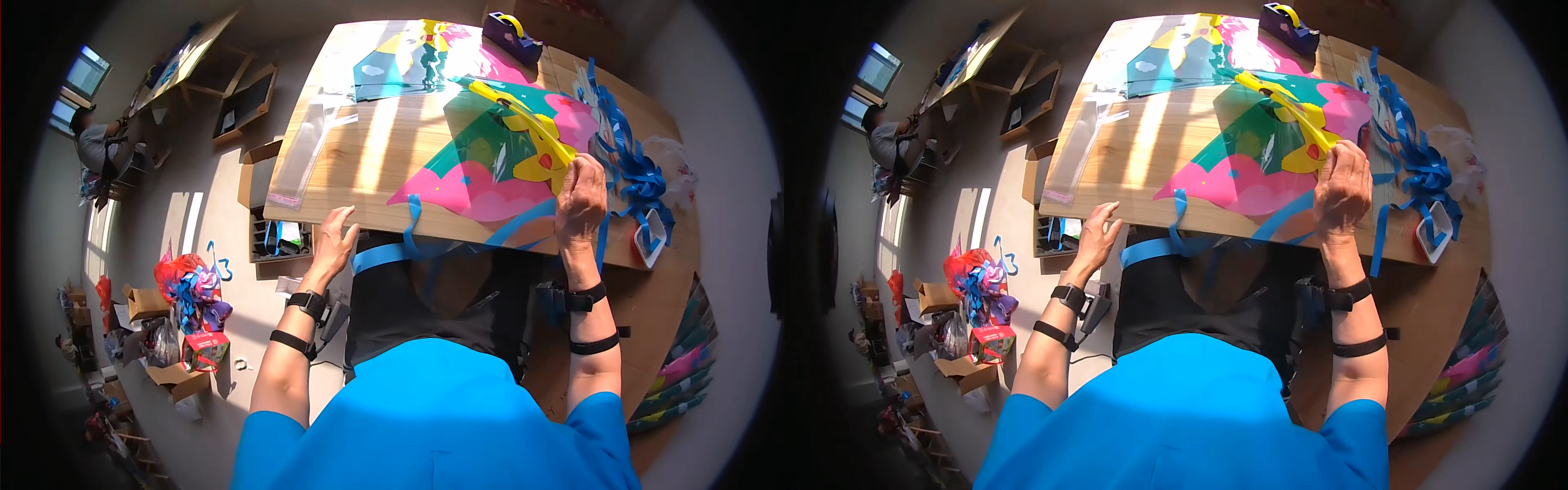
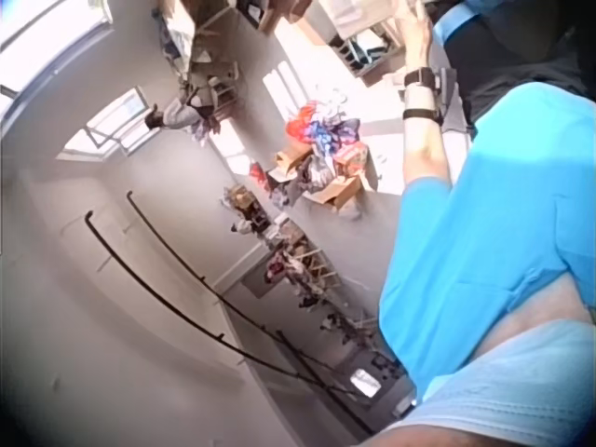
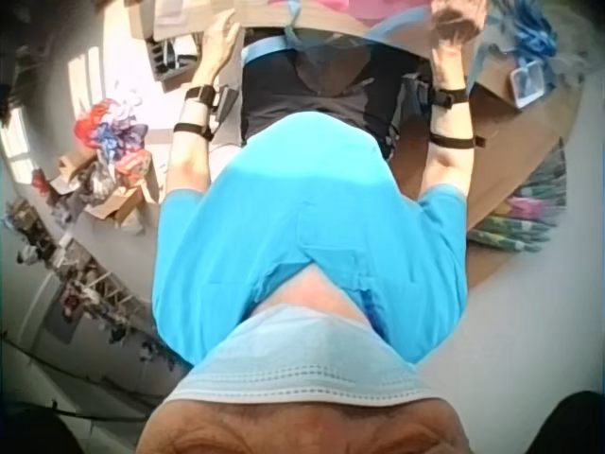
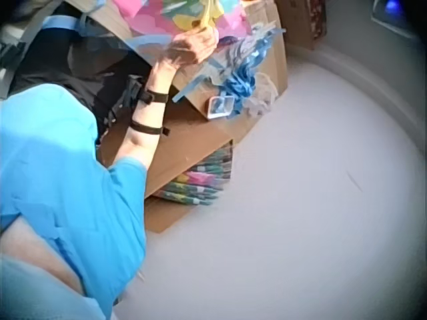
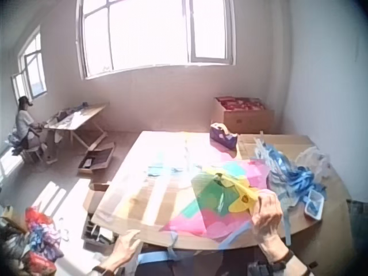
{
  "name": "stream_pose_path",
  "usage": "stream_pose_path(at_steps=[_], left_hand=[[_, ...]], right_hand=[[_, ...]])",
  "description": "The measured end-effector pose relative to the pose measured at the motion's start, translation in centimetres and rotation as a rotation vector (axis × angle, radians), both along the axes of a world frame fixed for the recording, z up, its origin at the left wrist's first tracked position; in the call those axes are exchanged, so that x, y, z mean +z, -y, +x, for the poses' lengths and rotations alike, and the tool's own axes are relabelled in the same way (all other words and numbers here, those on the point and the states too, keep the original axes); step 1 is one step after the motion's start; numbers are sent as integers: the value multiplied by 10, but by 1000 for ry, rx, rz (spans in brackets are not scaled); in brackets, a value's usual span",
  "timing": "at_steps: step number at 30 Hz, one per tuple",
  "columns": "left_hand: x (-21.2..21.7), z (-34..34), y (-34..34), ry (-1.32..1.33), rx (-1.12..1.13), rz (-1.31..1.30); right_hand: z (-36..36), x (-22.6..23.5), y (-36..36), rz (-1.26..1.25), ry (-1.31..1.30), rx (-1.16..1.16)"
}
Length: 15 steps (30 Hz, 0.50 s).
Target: Assembling a Pikachu-themed kite by taping plastic pieces and attaching ribbons.
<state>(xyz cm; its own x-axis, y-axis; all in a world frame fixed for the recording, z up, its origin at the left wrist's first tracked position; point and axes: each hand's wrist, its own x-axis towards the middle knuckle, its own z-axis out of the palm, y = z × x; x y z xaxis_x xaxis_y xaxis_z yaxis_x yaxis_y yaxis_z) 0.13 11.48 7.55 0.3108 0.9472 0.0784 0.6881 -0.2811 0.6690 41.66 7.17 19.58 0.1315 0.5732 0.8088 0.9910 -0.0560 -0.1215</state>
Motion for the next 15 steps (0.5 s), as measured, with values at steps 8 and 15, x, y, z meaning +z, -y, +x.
stream_pose_path(at_steps=[8, 15], left_hand=[[72, 42, -24, 210, -3, 231], [222, 100, -51, -36, -91, 957]], right_hand=[[12, 137, 14, 102, -42, 329], [39, 202, 61, -24, -402, 539]])
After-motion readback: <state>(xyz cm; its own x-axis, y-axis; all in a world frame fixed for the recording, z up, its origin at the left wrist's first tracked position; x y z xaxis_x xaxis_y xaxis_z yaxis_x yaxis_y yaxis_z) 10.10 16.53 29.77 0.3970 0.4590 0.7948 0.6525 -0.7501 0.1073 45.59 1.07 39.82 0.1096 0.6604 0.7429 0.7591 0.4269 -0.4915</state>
